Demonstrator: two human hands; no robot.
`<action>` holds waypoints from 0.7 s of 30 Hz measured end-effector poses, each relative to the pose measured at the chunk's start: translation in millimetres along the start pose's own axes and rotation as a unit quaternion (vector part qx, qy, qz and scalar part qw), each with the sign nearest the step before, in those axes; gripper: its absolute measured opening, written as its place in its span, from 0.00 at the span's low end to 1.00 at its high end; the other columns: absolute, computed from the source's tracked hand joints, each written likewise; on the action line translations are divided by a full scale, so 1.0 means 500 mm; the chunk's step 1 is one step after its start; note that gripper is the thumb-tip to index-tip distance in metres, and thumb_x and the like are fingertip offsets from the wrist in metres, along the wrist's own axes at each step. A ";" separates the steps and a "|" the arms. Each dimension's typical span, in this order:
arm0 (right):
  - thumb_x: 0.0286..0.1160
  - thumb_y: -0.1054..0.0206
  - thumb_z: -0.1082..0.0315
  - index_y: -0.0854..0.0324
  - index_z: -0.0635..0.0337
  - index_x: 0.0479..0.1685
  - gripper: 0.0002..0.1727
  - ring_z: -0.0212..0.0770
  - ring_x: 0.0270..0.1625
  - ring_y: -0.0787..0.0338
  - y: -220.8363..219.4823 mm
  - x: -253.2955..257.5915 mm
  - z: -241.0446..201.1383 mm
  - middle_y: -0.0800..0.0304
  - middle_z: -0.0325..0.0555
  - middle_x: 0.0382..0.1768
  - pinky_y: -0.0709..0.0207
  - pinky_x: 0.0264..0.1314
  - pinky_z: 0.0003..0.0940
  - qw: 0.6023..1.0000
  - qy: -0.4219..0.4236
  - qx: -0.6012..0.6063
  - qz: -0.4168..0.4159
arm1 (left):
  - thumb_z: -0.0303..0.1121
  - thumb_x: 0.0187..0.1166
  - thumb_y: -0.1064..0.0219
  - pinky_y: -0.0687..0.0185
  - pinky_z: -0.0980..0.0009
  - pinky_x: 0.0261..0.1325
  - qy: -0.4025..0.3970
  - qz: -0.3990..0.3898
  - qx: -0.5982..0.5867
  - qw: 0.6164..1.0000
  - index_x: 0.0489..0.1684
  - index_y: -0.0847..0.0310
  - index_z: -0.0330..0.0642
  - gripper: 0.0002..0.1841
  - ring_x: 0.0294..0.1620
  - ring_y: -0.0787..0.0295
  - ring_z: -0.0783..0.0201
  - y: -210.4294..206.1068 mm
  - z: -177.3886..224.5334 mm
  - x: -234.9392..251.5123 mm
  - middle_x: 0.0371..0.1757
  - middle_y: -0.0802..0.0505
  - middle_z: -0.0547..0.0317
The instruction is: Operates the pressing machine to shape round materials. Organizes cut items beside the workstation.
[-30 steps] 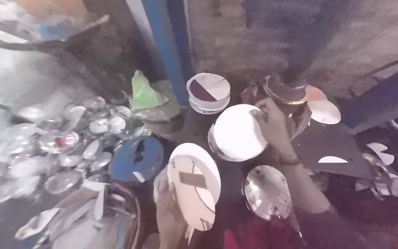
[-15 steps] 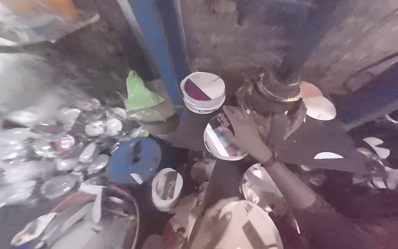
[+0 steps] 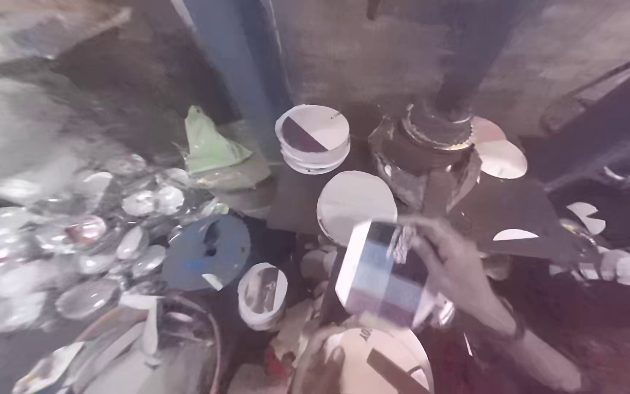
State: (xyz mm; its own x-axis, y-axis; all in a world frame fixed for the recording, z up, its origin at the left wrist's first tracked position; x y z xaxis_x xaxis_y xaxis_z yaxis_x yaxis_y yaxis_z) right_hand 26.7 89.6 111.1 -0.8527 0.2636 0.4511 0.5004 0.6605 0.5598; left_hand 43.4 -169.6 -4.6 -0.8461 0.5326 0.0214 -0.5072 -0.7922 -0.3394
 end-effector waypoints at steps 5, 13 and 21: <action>0.82 0.36 0.70 0.19 0.66 0.66 0.17 0.21 0.52 0.08 0.014 -0.123 0.031 0.06 0.42 0.56 0.15 0.57 0.19 0.998 -0.055 0.037 -0.009 | 0.33 0.87 0.41 0.14 0.79 0.56 0.020 -0.018 -0.016 0.999 0.66 0.18 0.67 0.16 0.50 0.10 0.82 -0.007 0.021 -0.005 0.55 0.07 0.79; 0.84 0.35 0.66 0.16 0.62 0.61 0.14 0.18 0.57 0.10 0.061 -0.138 0.012 0.06 0.35 0.55 0.17 0.64 0.17 0.997 0.005 0.047 0.059 | 0.40 0.87 0.40 0.20 0.73 0.70 0.064 -0.061 -0.012 0.996 0.56 0.14 0.65 0.10 0.69 0.17 0.76 -0.022 0.027 0.002 0.72 0.14 0.75; 0.93 0.63 0.40 0.15 0.52 0.72 0.36 0.39 0.79 0.23 -0.011 -0.209 0.029 0.18 0.46 0.76 0.32 0.82 0.41 0.926 -0.087 0.199 -0.310 | 0.26 0.85 0.43 0.16 0.69 0.68 0.069 -0.051 0.003 0.996 0.72 0.21 0.43 0.19 0.64 0.13 0.70 -0.048 0.015 0.003 0.69 0.11 0.63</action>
State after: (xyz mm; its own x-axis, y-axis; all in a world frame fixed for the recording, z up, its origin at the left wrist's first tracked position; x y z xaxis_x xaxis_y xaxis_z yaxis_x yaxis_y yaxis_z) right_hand 110.8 68.7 50.6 -0.9861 -0.1657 -0.0087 -0.1578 0.9206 0.3573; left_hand 53.0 -151.9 10.8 -0.7596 0.6461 -0.0740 -0.5909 -0.7332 -0.3365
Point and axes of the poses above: each hand's wrist, its own x-axis towards the middle knuckle, its own y-axis out of the back of the hand, z = x × y, the point moved 3 cm from there along x, towards the middle knuckle
